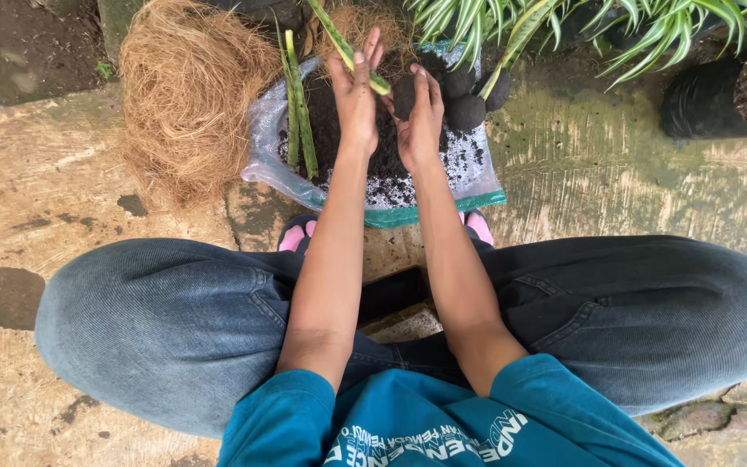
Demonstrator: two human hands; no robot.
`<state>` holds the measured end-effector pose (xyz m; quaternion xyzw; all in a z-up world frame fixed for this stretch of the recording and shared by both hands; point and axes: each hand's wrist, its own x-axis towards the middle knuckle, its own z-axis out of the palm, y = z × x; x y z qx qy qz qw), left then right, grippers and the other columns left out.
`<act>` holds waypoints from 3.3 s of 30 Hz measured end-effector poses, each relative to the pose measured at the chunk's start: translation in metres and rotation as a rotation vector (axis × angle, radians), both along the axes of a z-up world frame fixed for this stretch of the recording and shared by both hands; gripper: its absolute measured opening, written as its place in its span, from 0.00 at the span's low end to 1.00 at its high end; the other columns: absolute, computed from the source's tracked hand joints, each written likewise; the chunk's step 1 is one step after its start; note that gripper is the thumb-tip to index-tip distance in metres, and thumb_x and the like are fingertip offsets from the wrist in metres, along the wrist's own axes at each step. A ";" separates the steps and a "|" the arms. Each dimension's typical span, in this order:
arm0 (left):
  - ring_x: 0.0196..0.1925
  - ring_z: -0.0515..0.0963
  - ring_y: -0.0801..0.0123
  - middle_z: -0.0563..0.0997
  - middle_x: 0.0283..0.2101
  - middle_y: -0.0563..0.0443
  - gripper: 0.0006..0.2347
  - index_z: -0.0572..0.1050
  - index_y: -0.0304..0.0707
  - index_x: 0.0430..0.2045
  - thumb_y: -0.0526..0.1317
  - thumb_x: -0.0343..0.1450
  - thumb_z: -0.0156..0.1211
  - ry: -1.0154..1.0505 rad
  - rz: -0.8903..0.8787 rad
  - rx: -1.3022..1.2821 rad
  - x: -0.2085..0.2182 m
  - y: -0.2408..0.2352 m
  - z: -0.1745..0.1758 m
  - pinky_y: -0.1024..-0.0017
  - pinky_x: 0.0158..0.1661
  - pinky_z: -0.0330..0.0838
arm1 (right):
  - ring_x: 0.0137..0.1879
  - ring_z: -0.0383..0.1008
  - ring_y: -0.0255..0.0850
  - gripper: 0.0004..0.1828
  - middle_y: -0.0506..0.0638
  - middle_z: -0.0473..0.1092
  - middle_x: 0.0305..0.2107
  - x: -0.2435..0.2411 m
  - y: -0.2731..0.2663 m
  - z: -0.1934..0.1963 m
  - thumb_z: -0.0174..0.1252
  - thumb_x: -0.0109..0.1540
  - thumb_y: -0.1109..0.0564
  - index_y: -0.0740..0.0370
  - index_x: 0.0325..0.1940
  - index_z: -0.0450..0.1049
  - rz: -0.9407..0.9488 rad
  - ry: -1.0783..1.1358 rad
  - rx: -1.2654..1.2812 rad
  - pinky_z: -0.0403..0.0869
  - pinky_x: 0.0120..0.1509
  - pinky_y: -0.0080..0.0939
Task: The person sits on the ground and wraps plant cuttings with soil and coconut fiber. They repeatedly pick up a cutting, cover it with soil, and roll it into a compact ball, placing the finished units aside.
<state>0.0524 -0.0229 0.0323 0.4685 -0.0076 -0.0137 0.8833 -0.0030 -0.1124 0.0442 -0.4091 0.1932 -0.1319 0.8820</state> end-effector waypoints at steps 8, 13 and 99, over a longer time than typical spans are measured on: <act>0.64 0.80 0.52 0.76 0.66 0.39 0.13 0.58 0.35 0.58 0.42 0.83 0.42 -0.111 0.016 0.074 -0.011 -0.010 0.020 0.61 0.62 0.73 | 0.39 0.78 0.44 0.24 0.51 0.73 0.35 0.003 -0.005 0.002 0.49 0.68 0.40 0.62 0.53 0.71 -0.128 0.098 0.116 0.79 0.44 0.45; 0.64 0.78 0.51 0.76 0.63 0.35 0.11 0.66 0.32 0.54 0.39 0.82 0.44 -0.099 0.010 0.003 -0.013 -0.016 0.017 0.60 0.64 0.73 | 0.35 0.75 0.44 0.21 0.51 0.73 0.30 0.005 -0.010 -0.011 0.50 0.67 0.39 0.60 0.45 0.72 -0.041 0.097 0.286 0.76 0.41 0.43; 0.82 0.36 0.50 0.55 0.81 0.53 0.30 0.83 0.43 0.41 0.55 0.80 0.24 0.114 0.164 1.141 -0.046 -0.013 0.019 0.40 0.69 0.32 | 0.37 0.75 0.34 0.23 0.53 0.77 0.35 0.002 0.004 0.008 0.65 0.65 0.46 0.73 0.45 0.78 0.282 0.101 -0.147 0.76 0.40 0.37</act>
